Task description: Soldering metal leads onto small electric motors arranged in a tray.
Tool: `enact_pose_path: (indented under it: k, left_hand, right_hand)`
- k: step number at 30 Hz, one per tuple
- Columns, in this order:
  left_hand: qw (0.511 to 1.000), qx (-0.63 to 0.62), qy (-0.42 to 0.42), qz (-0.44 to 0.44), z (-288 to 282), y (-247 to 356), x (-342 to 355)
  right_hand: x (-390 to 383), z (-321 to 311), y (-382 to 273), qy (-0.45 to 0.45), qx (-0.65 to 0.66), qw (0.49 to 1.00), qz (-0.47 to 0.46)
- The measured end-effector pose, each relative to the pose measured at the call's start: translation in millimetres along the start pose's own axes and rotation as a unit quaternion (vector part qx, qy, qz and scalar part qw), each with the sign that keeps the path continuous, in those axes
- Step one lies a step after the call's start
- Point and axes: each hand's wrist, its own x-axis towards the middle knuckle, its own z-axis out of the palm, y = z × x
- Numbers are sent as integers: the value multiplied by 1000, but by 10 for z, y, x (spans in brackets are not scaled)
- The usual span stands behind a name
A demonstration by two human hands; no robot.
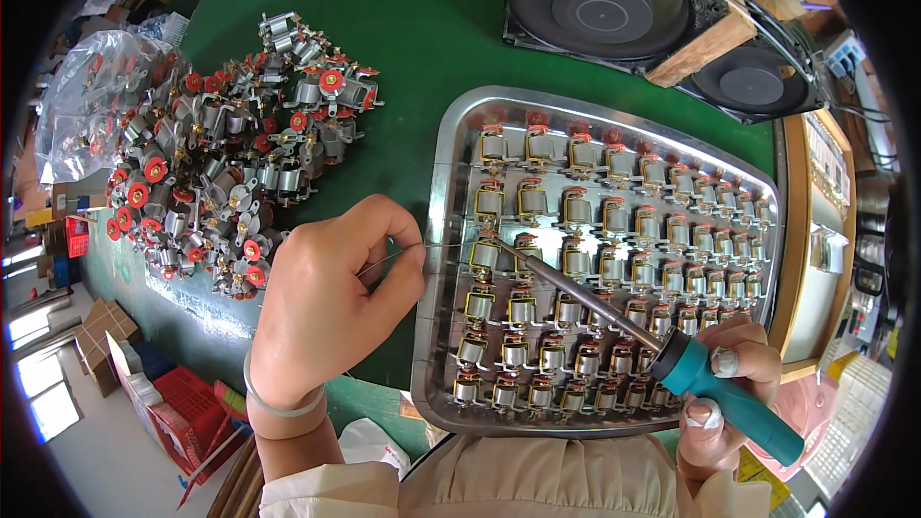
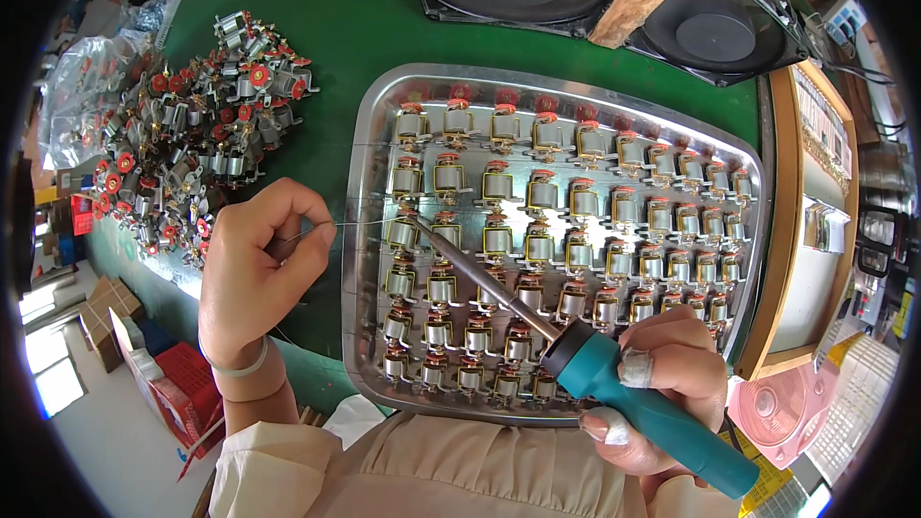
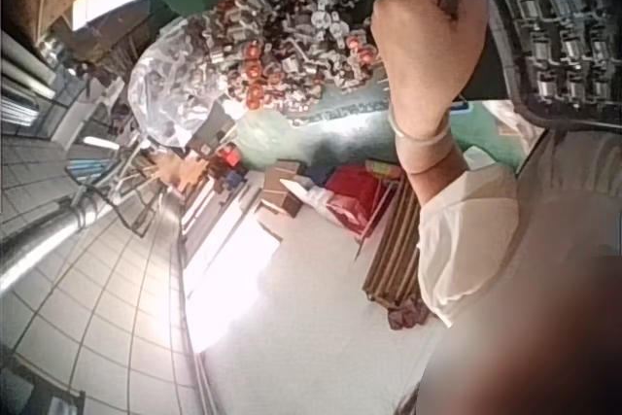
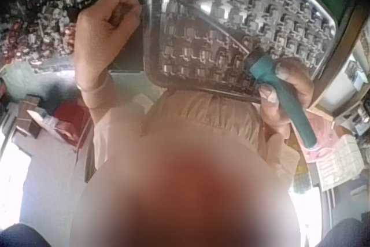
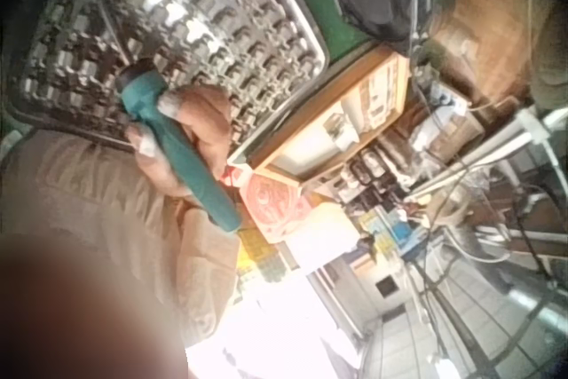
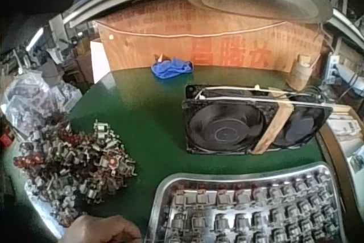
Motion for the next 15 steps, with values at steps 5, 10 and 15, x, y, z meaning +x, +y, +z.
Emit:
enact_pose_path:
  k: [5,10,15]
  left_hand:
    - [1000,4,-1,6,8,21,6]
    - [1000,1,0,9,0,7,8]
    - [998,-30,63,2,-18,61,-7]
  right_hand:
    - [10,-8,-6,-5,-10,1000,-9]
    - [18,-5,20,-8,-9,1000,-9]
    - [5,-47,-32,26,-22,999,8]
